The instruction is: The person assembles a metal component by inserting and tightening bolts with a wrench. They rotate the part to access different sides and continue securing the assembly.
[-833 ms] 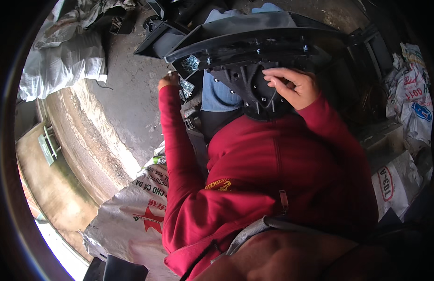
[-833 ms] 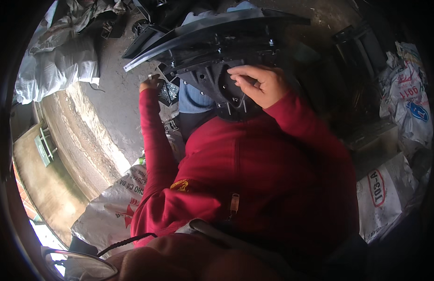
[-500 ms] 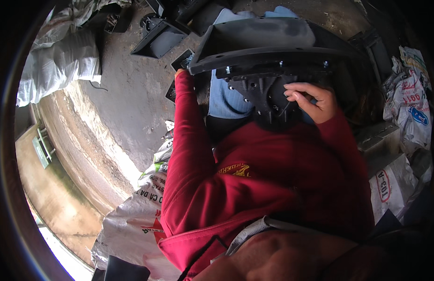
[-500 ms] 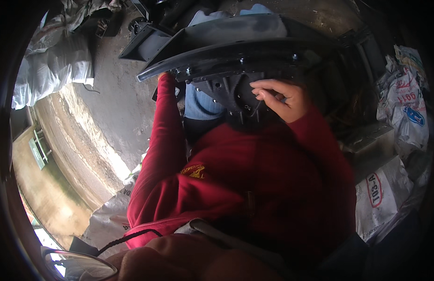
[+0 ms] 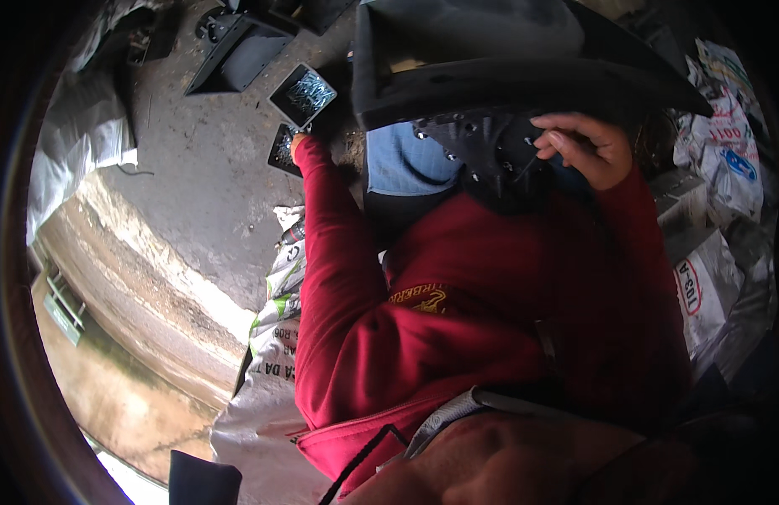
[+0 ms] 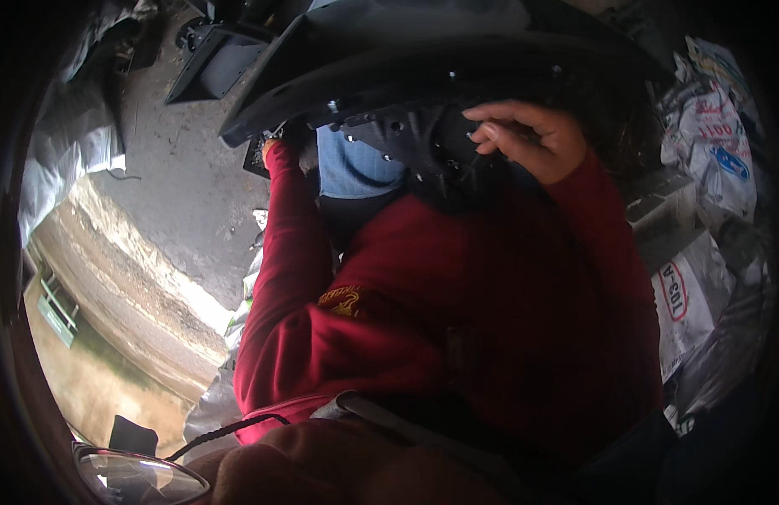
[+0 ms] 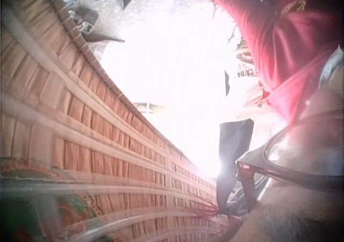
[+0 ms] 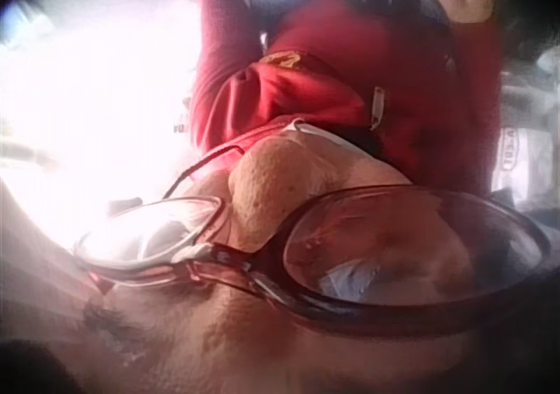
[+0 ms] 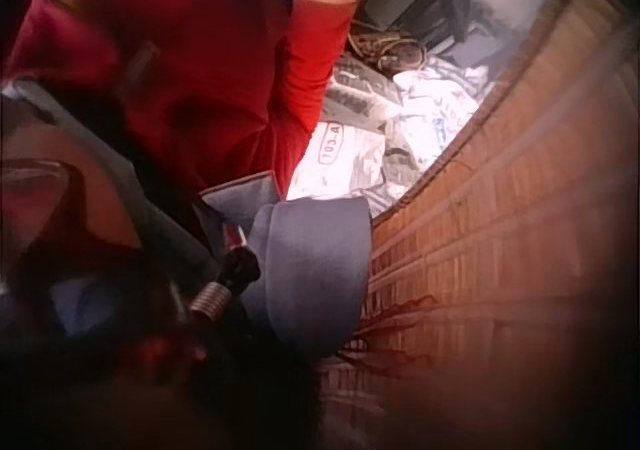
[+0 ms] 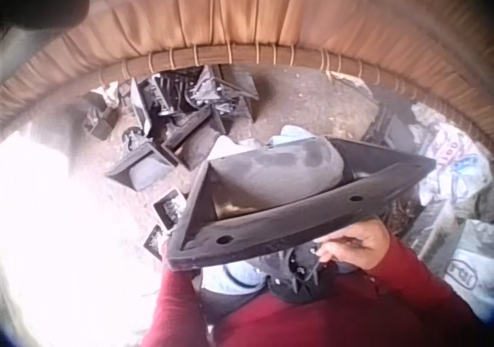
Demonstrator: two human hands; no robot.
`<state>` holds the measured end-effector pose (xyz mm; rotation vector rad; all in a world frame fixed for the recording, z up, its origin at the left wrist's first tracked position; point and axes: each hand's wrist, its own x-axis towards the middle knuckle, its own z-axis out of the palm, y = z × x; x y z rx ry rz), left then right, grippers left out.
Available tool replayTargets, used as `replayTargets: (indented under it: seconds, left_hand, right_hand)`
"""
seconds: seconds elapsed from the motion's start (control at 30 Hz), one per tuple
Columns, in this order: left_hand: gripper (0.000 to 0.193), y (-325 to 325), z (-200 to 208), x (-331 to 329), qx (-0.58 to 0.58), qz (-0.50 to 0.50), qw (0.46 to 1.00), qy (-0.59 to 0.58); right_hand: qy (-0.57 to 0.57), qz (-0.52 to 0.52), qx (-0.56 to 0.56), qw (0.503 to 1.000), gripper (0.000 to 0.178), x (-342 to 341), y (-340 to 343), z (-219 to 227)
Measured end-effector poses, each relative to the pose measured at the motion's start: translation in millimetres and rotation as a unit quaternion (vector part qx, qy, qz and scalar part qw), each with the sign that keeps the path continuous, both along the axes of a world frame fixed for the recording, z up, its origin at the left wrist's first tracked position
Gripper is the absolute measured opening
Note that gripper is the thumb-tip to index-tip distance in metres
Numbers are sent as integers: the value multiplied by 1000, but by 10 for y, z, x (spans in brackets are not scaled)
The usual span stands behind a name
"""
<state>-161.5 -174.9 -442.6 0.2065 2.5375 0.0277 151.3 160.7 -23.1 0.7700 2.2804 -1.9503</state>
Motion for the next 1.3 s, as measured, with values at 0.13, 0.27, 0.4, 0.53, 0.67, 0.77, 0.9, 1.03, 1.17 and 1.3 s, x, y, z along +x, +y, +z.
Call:
replayTargets:
  seconds: [0.13,0.27,0.4,0.53,0.67,0.77,0.9,1.03,1.17,1.3]
  left_hand:
    - [28,-102,-50,46,-44,-24,999,7]
    - [30,-131,-58,-25,-73,-30,997,16]
    - [33,-200,-11,-77,-101,-6,994,38]
    - [36,19,726,-82,164,234,958,-13]
    - [15,189,2395,139,538,281,792,-67]
    - [12,309,3470,452,659,98,733,-135]
    - [11,1151,4398,1258,676,-47,731,-82]
    - [23,1778,4455,1349,570,-296,740,199]
    - [31,1934,4429,1487,479,-340,739,331]
    - [29,1992,4511,1604,401,-328,797,310]
  right_hand:
    - [-11,-26,-6,1000,23,-10,-51,14]
    - [18,-27,-20,999,22,24,-40,-18]
    - [18,-4,-28,999,21,3,6,36]
    - [68,-13,141,988,22,148,-21,15]
    - [193,-43,396,897,26,80,36,318]
    - [261,-58,522,810,29,-93,152,351]
    - [246,-49,551,796,27,-172,130,91]
    - [229,-55,547,803,30,-138,61,157]
    - [245,-82,539,802,29,-145,16,111]
    - [267,-103,527,800,22,-167,-2,23]
